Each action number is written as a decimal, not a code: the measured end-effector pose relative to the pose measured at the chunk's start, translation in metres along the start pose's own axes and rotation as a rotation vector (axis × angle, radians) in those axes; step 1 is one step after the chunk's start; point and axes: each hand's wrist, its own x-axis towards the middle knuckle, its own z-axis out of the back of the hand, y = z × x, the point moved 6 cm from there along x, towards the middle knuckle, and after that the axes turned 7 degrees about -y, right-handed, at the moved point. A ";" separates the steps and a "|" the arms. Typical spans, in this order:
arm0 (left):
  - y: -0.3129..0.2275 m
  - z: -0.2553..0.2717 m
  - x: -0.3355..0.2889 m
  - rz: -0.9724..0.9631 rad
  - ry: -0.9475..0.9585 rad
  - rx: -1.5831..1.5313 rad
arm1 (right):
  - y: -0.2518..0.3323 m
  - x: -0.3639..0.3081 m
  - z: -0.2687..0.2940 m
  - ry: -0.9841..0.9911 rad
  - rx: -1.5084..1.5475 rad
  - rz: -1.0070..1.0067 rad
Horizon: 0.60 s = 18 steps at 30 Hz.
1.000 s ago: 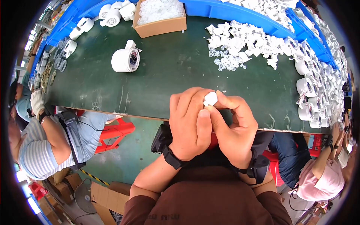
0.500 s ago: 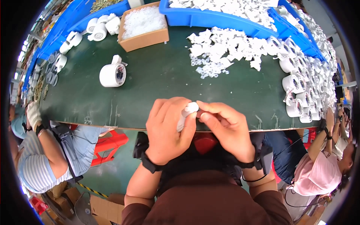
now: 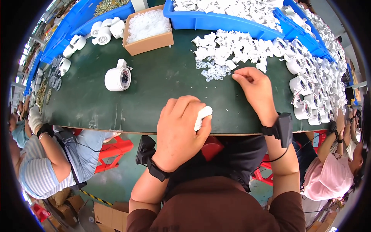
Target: Assembling small white plastic components onto electronic parts at a manufacturing workbench.
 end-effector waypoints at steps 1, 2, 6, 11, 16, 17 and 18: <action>0.003 -0.001 -0.003 0.006 0.000 0.000 | 0.002 -0.007 0.002 0.009 0.138 -0.062; 0.005 -0.002 -0.005 -0.010 -0.010 -0.008 | 0.010 -0.016 0.003 0.020 0.141 -0.062; 0.008 -0.002 -0.005 -0.030 -0.007 0.000 | 0.048 -0.065 -0.015 0.385 0.621 -0.323; 0.008 -0.006 -0.003 -0.046 0.003 -0.010 | 0.050 -0.076 -0.029 0.410 0.791 -0.192; 0.012 -0.006 -0.002 -0.035 0.019 -0.040 | 0.057 -0.073 -0.037 0.491 0.853 -0.353; 0.011 -0.006 -0.002 -0.033 0.017 -0.042 | 0.056 -0.074 -0.037 0.494 0.829 -0.389; 0.010 -0.006 -0.002 -0.031 0.014 -0.043 | 0.054 -0.075 -0.038 0.498 0.806 -0.424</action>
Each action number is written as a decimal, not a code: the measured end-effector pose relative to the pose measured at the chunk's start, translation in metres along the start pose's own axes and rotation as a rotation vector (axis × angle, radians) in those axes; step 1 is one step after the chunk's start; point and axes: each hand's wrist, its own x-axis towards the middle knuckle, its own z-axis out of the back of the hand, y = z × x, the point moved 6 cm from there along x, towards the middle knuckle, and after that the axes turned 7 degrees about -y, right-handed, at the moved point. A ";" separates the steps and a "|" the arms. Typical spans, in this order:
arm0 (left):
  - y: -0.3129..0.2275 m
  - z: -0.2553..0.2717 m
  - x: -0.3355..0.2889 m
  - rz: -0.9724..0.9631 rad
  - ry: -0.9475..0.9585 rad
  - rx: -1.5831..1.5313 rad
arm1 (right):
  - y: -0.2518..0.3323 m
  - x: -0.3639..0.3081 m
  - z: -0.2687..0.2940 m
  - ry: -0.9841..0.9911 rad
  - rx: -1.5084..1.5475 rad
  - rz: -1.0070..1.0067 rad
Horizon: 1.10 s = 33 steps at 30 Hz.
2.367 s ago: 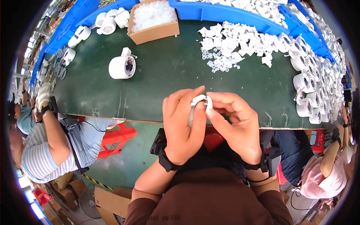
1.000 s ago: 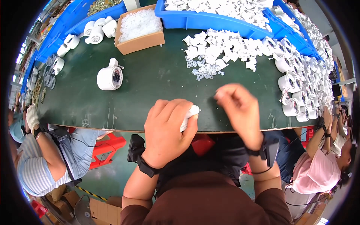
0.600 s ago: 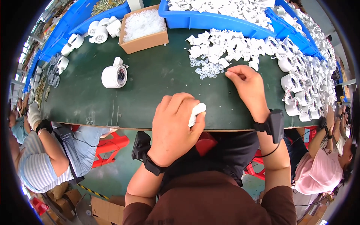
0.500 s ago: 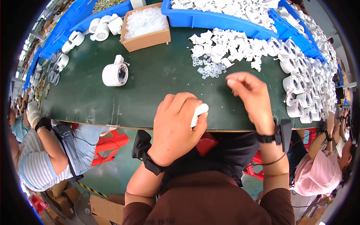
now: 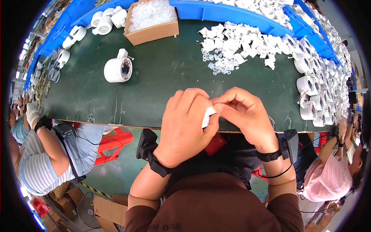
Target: Assembling small white plastic components onto electronic parts at a manufacturing workbench.
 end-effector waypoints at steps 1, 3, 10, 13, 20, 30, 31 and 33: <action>-0.001 -0.001 0.000 -0.001 0.001 -0.001 | 0.000 0.000 -0.001 -0.002 0.001 0.001; -0.002 -0.002 0.000 -0.009 -0.040 -0.006 | -0.002 -0.001 -0.001 -0.043 -0.016 -0.005; 0.002 0.004 -0.006 -0.013 -0.107 -0.031 | -0.001 -0.004 -0.006 -0.026 0.171 -0.084; 0.001 0.001 -0.005 -0.026 -0.098 -0.034 | -0.002 -0.004 -0.002 -0.055 0.104 -0.053; 0.002 0.028 0.003 -0.021 0.027 -0.029 | 0.008 -0.011 -0.022 -0.040 0.072 0.043; 0.111 0.106 0.060 0.033 -0.026 0.638 | 0.033 -0.058 0.032 -0.240 -0.151 0.132; 0.134 0.114 0.064 0.050 -0.055 0.711 | 0.028 -0.061 0.043 -0.250 -0.175 0.132; 0.166 0.145 0.080 -0.060 -0.163 0.825 | 0.025 -0.058 0.060 -0.235 -0.251 0.203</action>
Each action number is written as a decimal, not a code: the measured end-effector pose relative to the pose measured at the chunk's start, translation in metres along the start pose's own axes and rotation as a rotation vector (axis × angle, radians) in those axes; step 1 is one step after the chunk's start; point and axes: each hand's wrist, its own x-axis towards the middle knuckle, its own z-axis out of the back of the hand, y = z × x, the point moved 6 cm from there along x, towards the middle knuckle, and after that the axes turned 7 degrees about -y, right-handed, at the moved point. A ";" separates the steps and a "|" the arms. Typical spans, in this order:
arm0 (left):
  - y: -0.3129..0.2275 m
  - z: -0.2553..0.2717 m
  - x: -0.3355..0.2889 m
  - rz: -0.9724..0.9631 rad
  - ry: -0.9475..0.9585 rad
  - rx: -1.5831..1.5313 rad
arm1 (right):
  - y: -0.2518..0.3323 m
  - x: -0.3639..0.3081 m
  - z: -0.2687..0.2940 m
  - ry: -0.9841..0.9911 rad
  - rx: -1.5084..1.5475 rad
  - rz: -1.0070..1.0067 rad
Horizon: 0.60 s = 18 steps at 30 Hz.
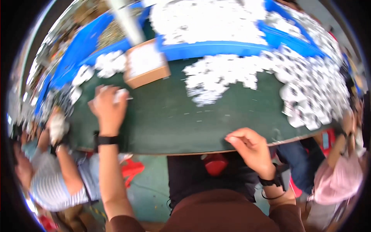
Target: Assembling small white plastic components onto electronic parts at a manufacturing workbench.
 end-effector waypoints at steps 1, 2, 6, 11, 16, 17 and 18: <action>-0.011 0.005 0.011 -0.004 -0.060 0.311 | -0.002 0.004 0.014 -0.018 -0.039 0.020; 0.028 -0.001 0.004 -0.040 -0.105 0.549 | 0.017 0.006 0.030 -0.091 -0.148 0.205; -0.051 -0.008 0.023 -0.040 -0.151 0.151 | 0.052 0.003 0.134 -0.648 -0.886 0.631; -0.164 0.018 0.012 -0.064 0.019 -0.206 | 0.024 0.007 0.241 -0.890 -1.462 0.290; -0.232 0.040 -0.013 -0.072 0.150 -0.458 | 0.026 -0.002 0.219 -0.875 -1.431 0.372; -0.243 0.045 -0.018 -0.071 0.173 -0.496 | 0.026 -0.003 0.209 -0.863 -1.420 0.377; -0.251 0.047 -0.025 -0.054 0.247 -0.603 | 0.025 -0.005 0.198 -0.827 -1.308 0.402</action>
